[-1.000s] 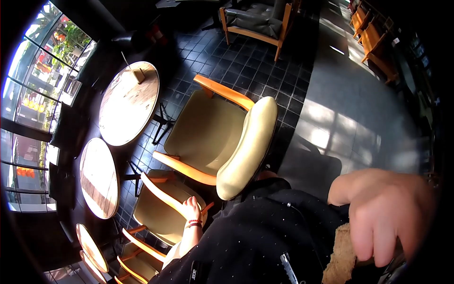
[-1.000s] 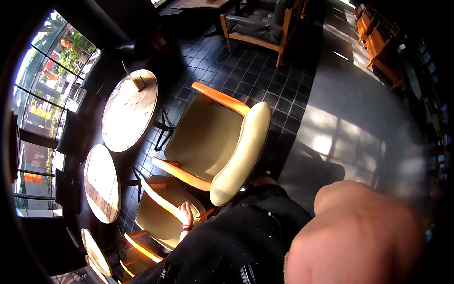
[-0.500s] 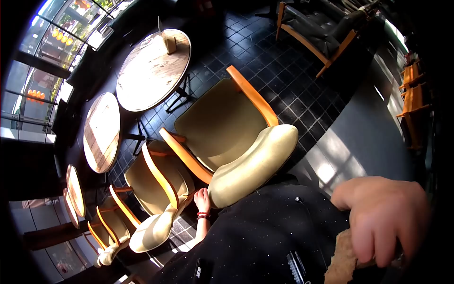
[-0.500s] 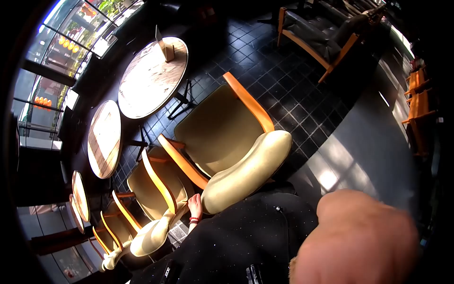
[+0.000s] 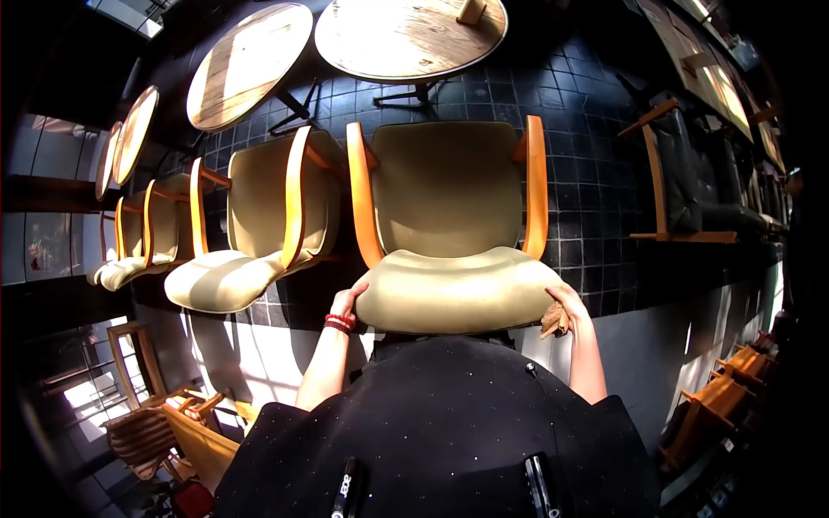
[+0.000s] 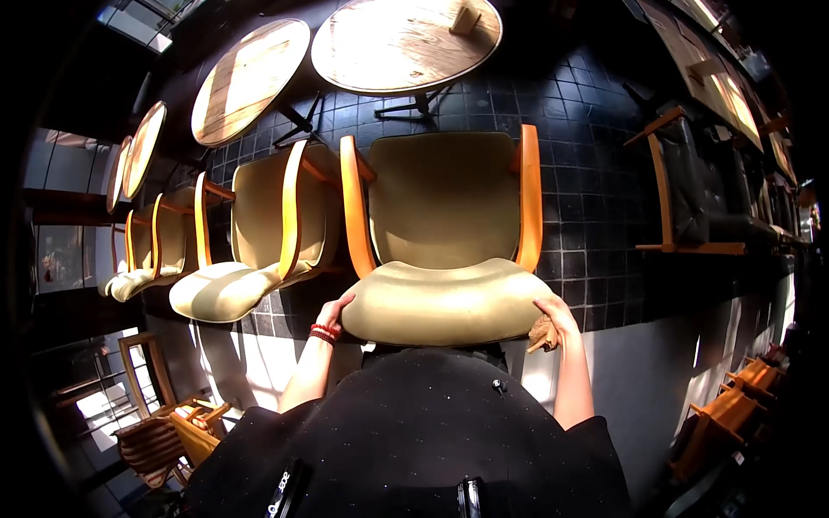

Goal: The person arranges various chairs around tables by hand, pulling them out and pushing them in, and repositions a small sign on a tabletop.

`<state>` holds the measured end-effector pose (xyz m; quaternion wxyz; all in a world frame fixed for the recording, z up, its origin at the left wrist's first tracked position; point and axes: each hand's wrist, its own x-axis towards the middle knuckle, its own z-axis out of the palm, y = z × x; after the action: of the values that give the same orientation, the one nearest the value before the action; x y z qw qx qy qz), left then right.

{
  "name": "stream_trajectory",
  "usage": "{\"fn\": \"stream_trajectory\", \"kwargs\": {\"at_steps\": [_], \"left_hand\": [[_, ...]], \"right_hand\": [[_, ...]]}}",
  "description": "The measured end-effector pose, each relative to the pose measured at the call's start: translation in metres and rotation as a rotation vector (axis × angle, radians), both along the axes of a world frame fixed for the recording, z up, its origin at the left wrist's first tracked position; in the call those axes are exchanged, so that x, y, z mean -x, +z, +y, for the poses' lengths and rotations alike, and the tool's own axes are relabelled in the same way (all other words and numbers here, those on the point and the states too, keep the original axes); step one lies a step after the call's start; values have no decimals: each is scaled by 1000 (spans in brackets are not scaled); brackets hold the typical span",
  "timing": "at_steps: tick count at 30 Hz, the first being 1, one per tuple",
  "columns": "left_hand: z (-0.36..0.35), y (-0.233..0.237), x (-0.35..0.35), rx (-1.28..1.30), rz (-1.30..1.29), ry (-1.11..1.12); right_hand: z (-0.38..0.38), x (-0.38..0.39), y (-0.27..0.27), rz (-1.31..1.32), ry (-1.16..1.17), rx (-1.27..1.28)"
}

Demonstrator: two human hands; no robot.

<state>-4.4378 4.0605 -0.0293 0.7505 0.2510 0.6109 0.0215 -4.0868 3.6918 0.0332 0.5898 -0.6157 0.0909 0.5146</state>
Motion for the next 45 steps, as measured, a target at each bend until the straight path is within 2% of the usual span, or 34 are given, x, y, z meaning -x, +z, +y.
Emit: {"fn": "stream_trajectory", "kwargs": {"at_steps": [1, 4, 5, 6, 12, 13, 16, 24, 28, 31, 34, 36, 38, 40, 41, 42, 43, 44, 45], "left_hand": [[1, -12, 6, -63, 13, 14], [10, -7, 10, -95, 49, -19], [14, -5, 12, -182, 22, -29], [20, -5, 13, -184, 38, 7], [62, 10, 18, -169, 33, -60], [67, 1, 23, -184, 62, -80], [65, -12, 29, -235, 41, -79], [56, 3, 25, -294, 91, -59], [53, -4, 31, -271, 99, -70], [52, 10, 29, -233, 109, -65], [53, 28, 23, -179, 141, -104], [57, 16, 26, -175, 145, -128], [59, -7, 35, -81, 11, -88], [53, -2, 33, -116, -24, -26], [57, -34, 46, -303, 81, -135], [48, -17, 36, -655, 369, -220], [39, 3, 32, -804, 539, -344], [28, 25, 20, -937, 661, -421], [18, 31, 16, -1057, 681, -446]], "right_hand": [[-1, -2, -9, 3, 26, -24], [4, 2, -6, -4, 43, 33], [10, 6, -4, -39, 76, 6], [15, 11, -2, -74, 66, 64], [46, 36, 0, -76, 67, 48], [48, 36, -1, -67, 67, 59], [46, 37, -8, -56, 53, 96], [43, 41, -2, -51, 27, 58], [30, 41, -17, -86, 54, 12], [41, 51, 10, -82, -15, 78], [31, 45, -16, -98, 11, 59], [37, 47, -6, -17, -37, 54], [35, 47, -10, -57, -26, 47], [35, 45, -4, -112, 4, 106], [33, 46, -4, -72, 18, 79], [30, 41, -8, -40, 35, 43], [24, 36, -15, -101, 95, 101], [22, 33, 0, -54, 149, 8], [11, 23, -10, -130, 191, 91]]}}
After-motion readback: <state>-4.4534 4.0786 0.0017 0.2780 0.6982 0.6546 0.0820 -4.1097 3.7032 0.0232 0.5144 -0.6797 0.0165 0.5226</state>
